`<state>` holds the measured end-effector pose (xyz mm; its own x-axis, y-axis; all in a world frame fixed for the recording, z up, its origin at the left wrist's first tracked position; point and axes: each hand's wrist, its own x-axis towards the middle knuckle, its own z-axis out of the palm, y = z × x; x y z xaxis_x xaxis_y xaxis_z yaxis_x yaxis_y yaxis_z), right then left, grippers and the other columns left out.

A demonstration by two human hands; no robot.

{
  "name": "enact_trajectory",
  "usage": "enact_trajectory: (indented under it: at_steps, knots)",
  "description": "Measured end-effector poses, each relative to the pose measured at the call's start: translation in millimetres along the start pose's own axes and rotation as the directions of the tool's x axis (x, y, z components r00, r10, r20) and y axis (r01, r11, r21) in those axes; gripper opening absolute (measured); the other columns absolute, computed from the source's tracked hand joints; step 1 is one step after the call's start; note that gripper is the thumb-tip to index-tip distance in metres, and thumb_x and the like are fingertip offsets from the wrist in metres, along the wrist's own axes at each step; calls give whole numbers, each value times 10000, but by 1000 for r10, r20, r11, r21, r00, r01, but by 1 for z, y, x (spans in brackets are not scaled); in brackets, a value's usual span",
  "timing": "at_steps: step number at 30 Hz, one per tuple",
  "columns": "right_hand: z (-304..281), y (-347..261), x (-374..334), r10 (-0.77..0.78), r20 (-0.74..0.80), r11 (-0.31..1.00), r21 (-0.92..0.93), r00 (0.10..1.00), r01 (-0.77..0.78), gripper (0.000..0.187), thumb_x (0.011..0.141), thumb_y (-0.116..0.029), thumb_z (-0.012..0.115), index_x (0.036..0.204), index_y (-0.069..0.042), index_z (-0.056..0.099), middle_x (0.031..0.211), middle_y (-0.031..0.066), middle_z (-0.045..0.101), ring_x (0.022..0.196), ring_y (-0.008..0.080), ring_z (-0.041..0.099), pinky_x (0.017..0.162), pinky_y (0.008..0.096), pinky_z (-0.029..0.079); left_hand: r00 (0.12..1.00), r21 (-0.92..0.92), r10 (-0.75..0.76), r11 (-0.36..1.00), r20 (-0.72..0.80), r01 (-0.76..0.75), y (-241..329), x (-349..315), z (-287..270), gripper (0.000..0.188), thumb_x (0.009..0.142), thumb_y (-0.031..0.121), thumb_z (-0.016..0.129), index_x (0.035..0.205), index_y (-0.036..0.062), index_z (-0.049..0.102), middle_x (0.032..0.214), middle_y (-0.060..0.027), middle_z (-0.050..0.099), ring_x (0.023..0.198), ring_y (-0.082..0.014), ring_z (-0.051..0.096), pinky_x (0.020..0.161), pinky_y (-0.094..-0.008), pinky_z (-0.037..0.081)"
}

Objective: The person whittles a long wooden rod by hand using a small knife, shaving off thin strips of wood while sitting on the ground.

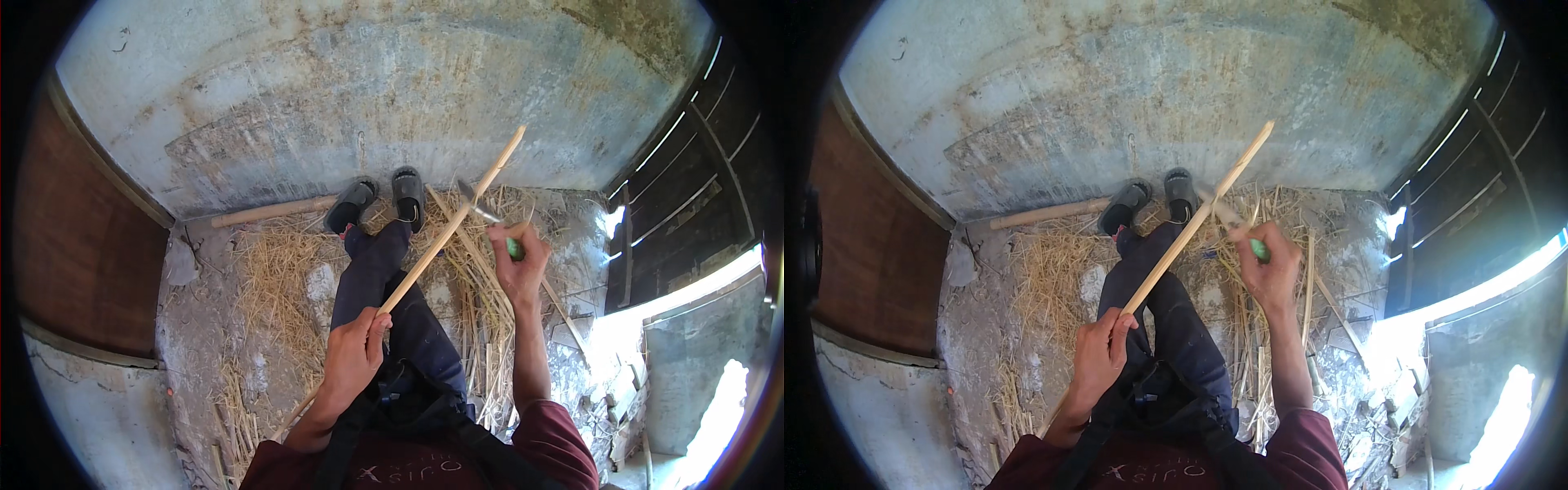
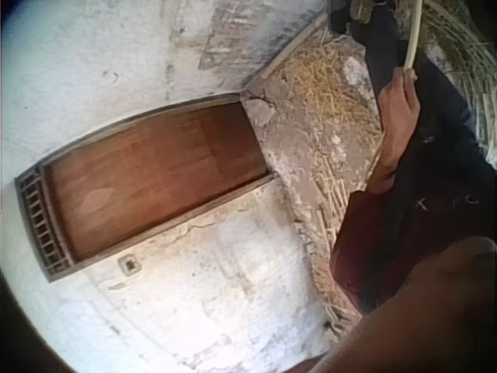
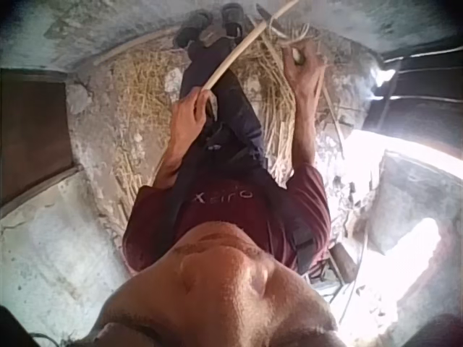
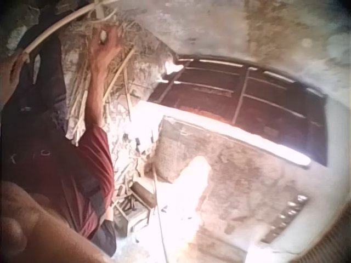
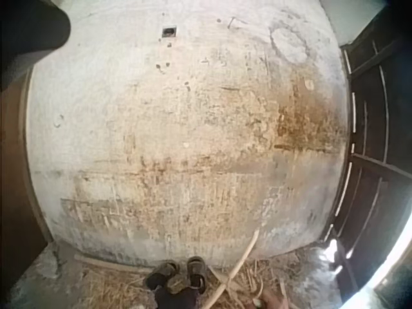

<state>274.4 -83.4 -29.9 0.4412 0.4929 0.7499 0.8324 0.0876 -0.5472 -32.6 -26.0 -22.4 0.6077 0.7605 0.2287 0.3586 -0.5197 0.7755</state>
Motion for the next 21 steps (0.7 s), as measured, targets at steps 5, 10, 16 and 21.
enact_trajectory:
  at_steps: [5, 10, 16, 21]
  knots:
    - [0, -18, 7, -46, 82, 998, 51, 996, 42, 225, 905, -109, 860, 837, -24, 663, 686, 95, 665, 571, 182, 636, 550, 319, 468, 1000, 36, 18, 999, 14, -19, -7, -7, 0, 194, 1100, 173, 615, 1004, 10, 657, 770, -173, 701, 617, -358, 697, 541, -422, 503]
    - [-7, -10, 28, -111, 34, 990, 92, 993, 107, 228, 927, -107, 843, 806, -32, 665, 700, 109, 696, 582, 162, 651, 536, 300, 463, 996, 4, 61, 998, -64, -61, -5, -12, 5, 205, 1102, 159, 592, 970, 13, 652, 704, -146, 648, 526, -299, 639, 515, -382, 463]
    - [-27, 82, 72, 88, -258, 996, 54, 962, -77, 237, 1003, -156, 766, 860, -37, 620, 703, 0, 599, 622, 71, 500, 552, 293, 393, 1000, 49, 3, 999, -3, -3, -14, -28, -1, 179, 1094, 156, 610, 1003, 5, 644, 789, -183, 713, 688, -393, 729, 580, -458, 534]
    - [-78, 200, 63, 395, 36, 918, -45, 918, -393, 207, 1007, -196, 731, 908, -37, 644, 732, 40, 645, 683, 132, 596, 628, 342, 459, 997, 31, -66, 997, -37, 67, -28, -30, -11, 252, 1116, 188, 564, 964, 12, 661, 656, -159, 595, 533, -312, 614, 533, -406, 441]
